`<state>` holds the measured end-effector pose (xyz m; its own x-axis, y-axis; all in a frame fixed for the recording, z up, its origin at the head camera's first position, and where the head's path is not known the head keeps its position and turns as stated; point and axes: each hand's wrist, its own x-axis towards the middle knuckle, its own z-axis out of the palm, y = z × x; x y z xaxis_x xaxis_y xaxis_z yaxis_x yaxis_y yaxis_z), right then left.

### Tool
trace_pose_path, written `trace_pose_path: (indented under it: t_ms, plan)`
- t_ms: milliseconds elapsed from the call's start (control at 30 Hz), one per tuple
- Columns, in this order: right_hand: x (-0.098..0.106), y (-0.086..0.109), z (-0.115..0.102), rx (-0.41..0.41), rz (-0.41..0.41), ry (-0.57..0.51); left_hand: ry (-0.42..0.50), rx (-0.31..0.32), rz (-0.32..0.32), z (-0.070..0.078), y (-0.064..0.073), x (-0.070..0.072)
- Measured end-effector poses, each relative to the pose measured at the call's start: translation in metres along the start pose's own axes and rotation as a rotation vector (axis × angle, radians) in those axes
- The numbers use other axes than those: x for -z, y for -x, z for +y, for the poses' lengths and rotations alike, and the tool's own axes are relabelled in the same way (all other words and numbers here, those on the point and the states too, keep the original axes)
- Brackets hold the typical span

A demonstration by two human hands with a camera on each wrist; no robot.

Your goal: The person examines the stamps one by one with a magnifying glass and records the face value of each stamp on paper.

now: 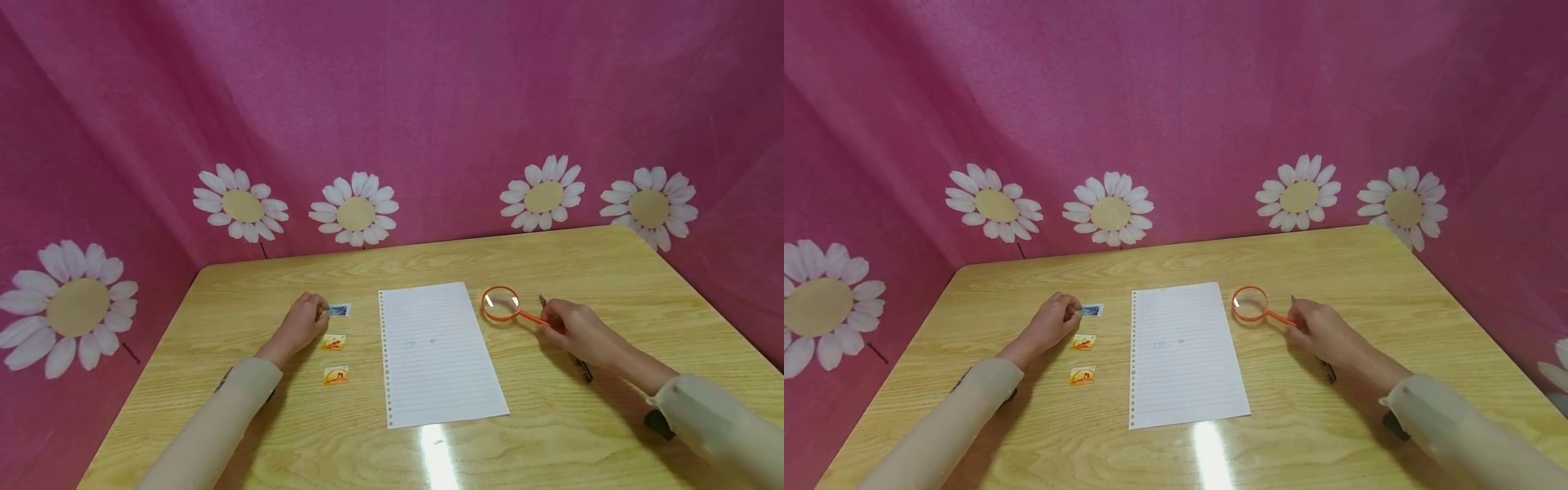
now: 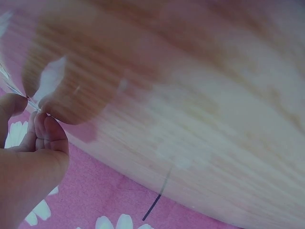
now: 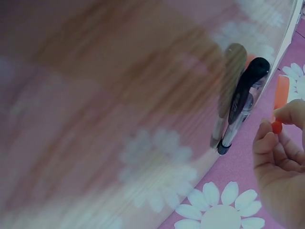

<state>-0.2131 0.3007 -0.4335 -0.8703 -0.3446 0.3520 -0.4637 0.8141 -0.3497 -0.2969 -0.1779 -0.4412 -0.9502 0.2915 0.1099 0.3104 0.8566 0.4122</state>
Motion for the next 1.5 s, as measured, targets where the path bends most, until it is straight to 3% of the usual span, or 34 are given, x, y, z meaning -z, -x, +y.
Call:
trace_pose_path:
  t_ms: [367, 567, 1000, 1267, 1500]
  plan:
    - [0.003, 0.001, 0.003, -0.033, -0.016, -0.005, 0.002, -0.031, 0.015, 0.0, 0.0, 0.001]
    - [0.003, 0.002, 0.003, -0.068, -0.046, -0.011, 0.008, 0.007, -0.011, 0.001, 0.0, 0.001]
    - [0.01, 0.001, -0.001, -0.183, -0.169, -0.042, 0.015, 0.013, -0.011, 0.001, 0.001, 0.001]
    - [0.01, 0.0, -0.011, -0.234, -0.205, -0.02, 0.01, -0.024, -0.002, 0.0, 0.002, 0.001]
    - [0.005, 0.001, -0.02, -0.199, -0.227, -0.027, 0.01, -0.006, -0.008, 0.0, 0.001, 0.002]
